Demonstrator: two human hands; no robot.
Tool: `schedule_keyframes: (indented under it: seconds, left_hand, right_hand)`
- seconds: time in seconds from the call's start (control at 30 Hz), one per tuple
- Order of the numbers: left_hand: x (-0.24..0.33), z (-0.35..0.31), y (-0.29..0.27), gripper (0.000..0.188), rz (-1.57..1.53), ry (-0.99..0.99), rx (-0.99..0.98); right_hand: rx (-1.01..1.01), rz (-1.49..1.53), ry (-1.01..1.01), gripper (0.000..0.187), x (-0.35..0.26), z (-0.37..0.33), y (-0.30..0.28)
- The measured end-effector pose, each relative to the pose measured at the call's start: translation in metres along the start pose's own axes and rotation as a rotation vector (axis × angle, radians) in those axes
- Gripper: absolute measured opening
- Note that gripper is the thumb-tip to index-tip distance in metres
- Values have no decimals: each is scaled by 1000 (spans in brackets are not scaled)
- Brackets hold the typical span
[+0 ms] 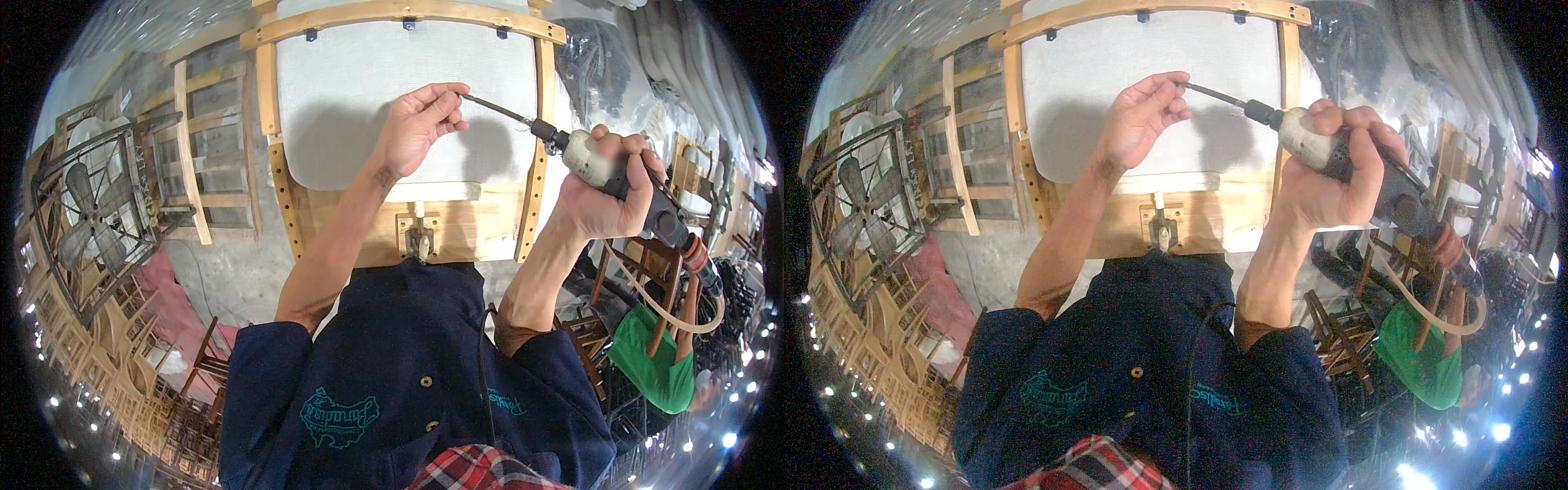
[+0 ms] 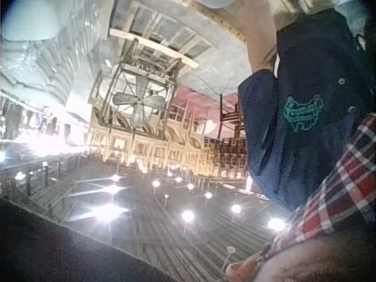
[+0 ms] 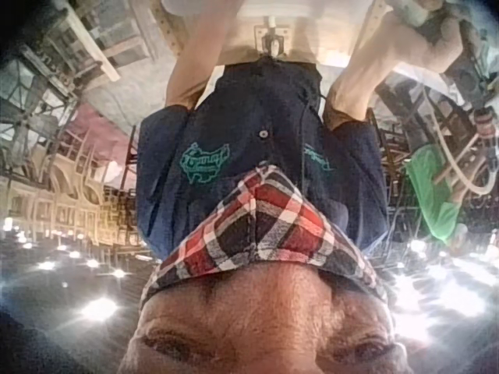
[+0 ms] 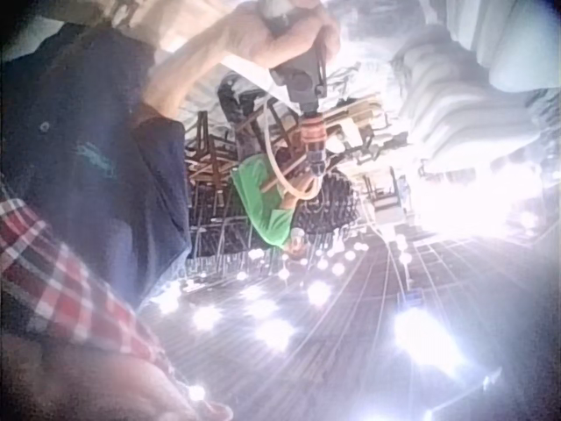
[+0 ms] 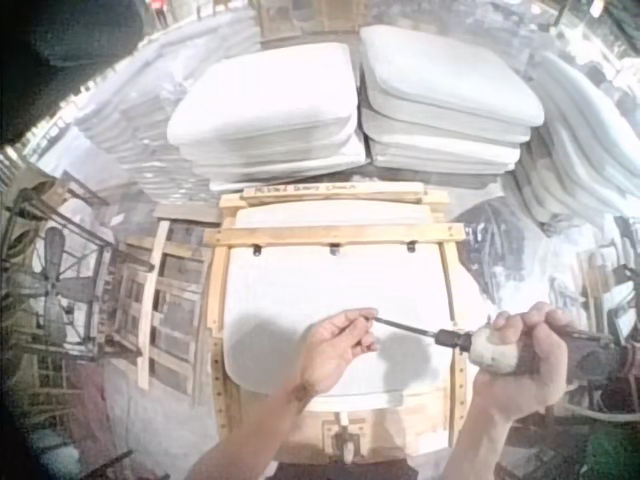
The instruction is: The person places a white cushion onto a wooden chair frame, aligns it, and secures it using a pneumatic drill and screws. The process is repeated for a second cushion. The person handles cushions, screws, and a drill while working at a fixed assembly station.
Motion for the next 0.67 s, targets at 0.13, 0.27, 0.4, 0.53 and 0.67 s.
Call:
schedule_keyframes:
  seconds: [0.13, 0.27, 0.4, 0.53, 0.67]
  left_hand:
    - [0, 12, 3, 26, 12, -4, -19]
    - [5, 18, 9, 29, 297, -53, -73]
    - [16, 27, 20, 29, 569, -32, -146]
    - [9, 44, 37, 28, -94, -8, -126]
    - [21, 57, 42, 40, 706, -206, -197]
  right_hand:
    - [-10, -16, -27, 18, 0, 5, 0]
    - [21, -59, -3, 18, -3, 12, -4]
    - [140, -100, 25, 17, -7, 23, -17]
    - [268, -19, 5, 13, -4, 33, -34]
    - [245, -20, 27, 12, -7, 45, -54]
Point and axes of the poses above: each hand's wrist, its own z-axis towards the middle knuckle, its own y-axis out of the palm, x = y × z, the point moved 9 cm from there along z, towards the middle knuckle, and after that the axes turned 2 degrees about -x, right-handed, at the moved point
